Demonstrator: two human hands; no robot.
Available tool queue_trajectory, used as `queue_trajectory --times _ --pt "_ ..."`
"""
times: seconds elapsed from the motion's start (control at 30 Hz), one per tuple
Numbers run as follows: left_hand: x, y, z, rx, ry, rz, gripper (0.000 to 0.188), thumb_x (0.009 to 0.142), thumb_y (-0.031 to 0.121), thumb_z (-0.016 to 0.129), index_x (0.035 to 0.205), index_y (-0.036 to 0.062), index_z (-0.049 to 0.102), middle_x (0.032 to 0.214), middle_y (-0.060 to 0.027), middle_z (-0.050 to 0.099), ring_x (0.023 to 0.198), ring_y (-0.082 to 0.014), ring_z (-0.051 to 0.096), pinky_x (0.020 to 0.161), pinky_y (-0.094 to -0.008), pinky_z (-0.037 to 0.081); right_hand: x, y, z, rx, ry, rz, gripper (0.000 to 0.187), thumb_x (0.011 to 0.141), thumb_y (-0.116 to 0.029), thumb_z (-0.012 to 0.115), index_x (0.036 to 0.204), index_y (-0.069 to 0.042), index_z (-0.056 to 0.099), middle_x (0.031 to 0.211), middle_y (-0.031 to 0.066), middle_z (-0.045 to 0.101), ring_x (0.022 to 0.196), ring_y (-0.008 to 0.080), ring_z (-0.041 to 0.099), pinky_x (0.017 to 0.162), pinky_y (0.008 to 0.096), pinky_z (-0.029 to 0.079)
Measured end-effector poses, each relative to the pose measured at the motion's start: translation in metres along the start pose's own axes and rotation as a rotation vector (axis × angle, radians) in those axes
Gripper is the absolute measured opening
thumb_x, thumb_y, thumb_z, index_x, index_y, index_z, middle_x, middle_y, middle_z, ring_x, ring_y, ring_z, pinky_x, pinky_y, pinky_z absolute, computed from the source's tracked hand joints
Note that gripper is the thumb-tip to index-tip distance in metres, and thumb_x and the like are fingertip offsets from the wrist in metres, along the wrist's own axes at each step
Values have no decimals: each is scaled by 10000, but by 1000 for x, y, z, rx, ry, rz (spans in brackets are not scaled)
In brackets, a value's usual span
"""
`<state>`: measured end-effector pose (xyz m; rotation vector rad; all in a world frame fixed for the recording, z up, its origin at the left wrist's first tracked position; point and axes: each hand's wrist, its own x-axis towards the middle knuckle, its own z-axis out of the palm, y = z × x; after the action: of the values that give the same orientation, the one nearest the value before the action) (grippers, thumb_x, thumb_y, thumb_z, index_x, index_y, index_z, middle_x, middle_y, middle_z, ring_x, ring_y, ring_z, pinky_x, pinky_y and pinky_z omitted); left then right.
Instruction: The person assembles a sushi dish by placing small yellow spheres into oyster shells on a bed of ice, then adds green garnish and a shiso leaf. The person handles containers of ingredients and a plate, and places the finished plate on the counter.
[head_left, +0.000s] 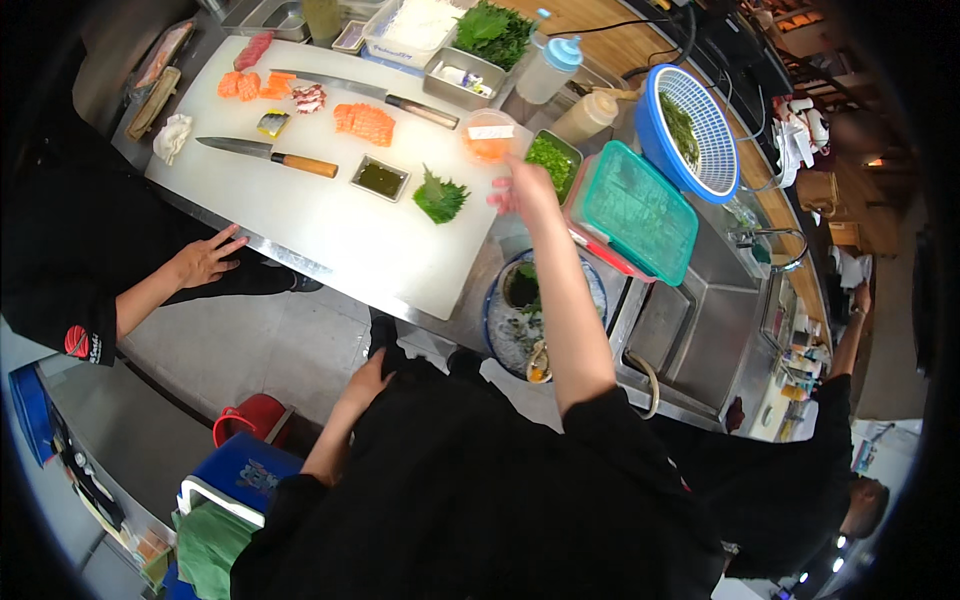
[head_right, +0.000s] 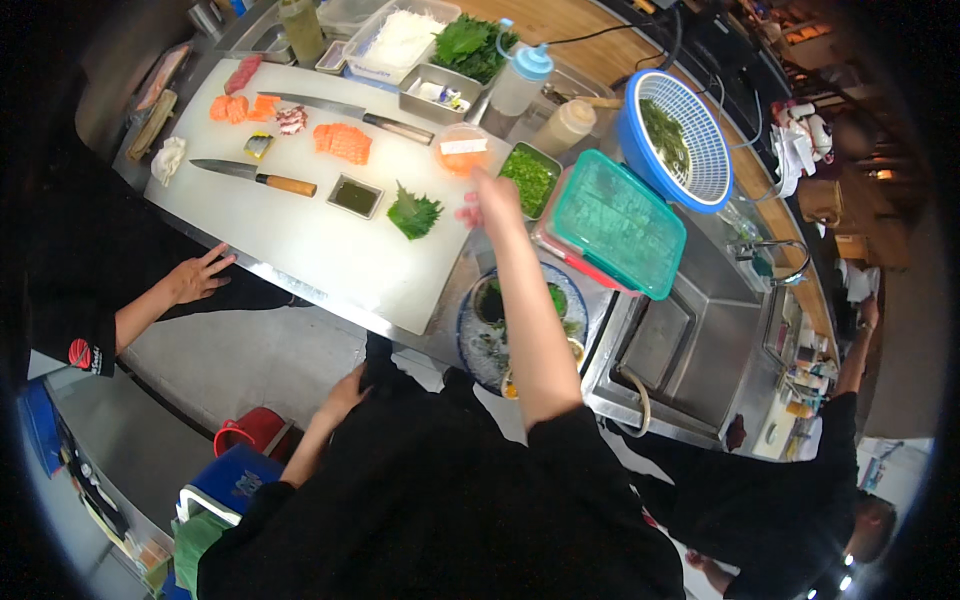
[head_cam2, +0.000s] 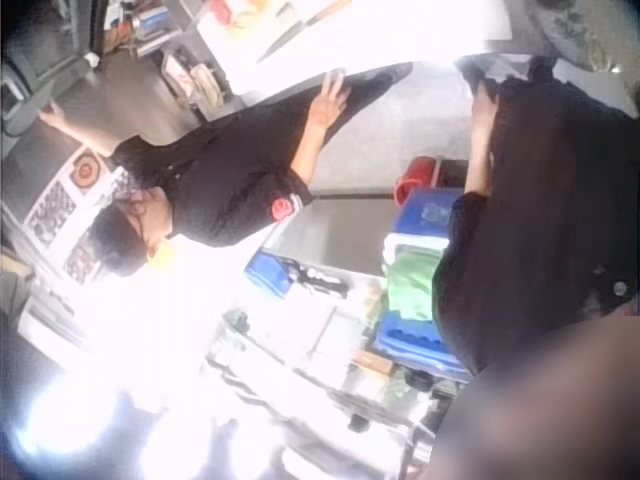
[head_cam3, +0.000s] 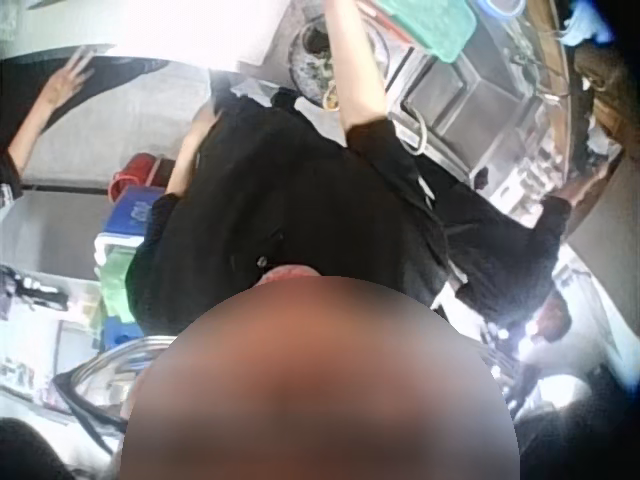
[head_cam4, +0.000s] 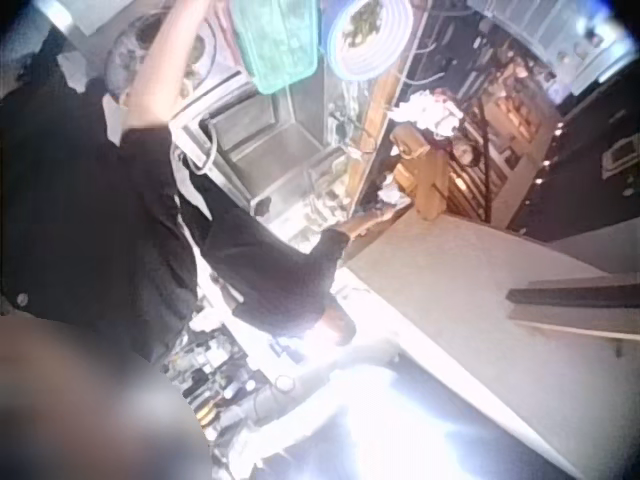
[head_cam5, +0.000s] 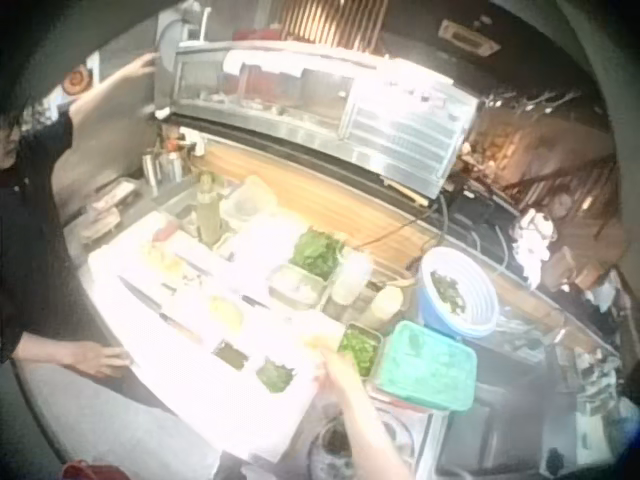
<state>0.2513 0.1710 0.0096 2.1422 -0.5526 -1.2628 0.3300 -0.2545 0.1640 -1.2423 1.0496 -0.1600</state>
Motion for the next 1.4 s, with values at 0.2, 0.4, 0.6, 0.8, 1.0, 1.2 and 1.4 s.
queue_trajectory --times 0.2,0.4,0.6,0.8,1.0,1.2,1.4 --pt "4 95 -153 274 -94 326 531 973 364 622 1378 31 535 1276 -226 628 1097 -372 644 943 -416 511 25 35 67 135 534 -247 236 945 -216 649 945 12 587 681 52 567 520 167 540 440 334 409" --pt "19 229 -217 17 285 649 369 975 228 624 1307 70 595 1173 -119 649 910 -231 624 800 -355 503 -124 48 39 288 226 -503 116 894 -89 628 811 -10 619 1018 47 626 886 130 559 790 299 458" --pt "-7 243 -111 150 10 801 193 978 142 583 881 -24 590 798 -178 561 716 -358 569 675 -422 453 -236 122 17 218 -211 -244 127 916 -115 614 796 -75 597 877 -47 594 796 45 532 710 208 430" --pt "-31 259 -56 63 211 1081 177 901 98 672 789 -3 579 766 -163 545 689 -365 557 619 -446 452 -273 138 0 602 -132 -225 213 1098 -275 448 1058 -100 563 982 -38 564 901 28 512 773 201 445" --pt "-57 263 -75 68 190 1454 353 788 303 836 882 32 630 803 -96 588 713 -281 590 634 -363 480 -277 156 -38 768 -258 -311 313 1049 -325 543 1200 -53 511 1123 32 576 1094 103 538 958 282 448" --pt "-61 219 -117 79 556 1284 142 906 73 688 973 -1 587 891 -124 600 804 -261 577 743 -377 490 -281 150 -69 720 -274 -371 310 944 -94 525 1246 -28 496 1243 92 600 1191 181 569 1004 340 469" --pt "67 149 -94 689 563 907 249 856 111 716 1097 103 655 1139 -90 625 1120 -302 564 999 -443 395 -258 141 -90 560 -45 -455 291 941 16 484 1218 16 573 1219 98 642 1163 176 606 988 322 492"
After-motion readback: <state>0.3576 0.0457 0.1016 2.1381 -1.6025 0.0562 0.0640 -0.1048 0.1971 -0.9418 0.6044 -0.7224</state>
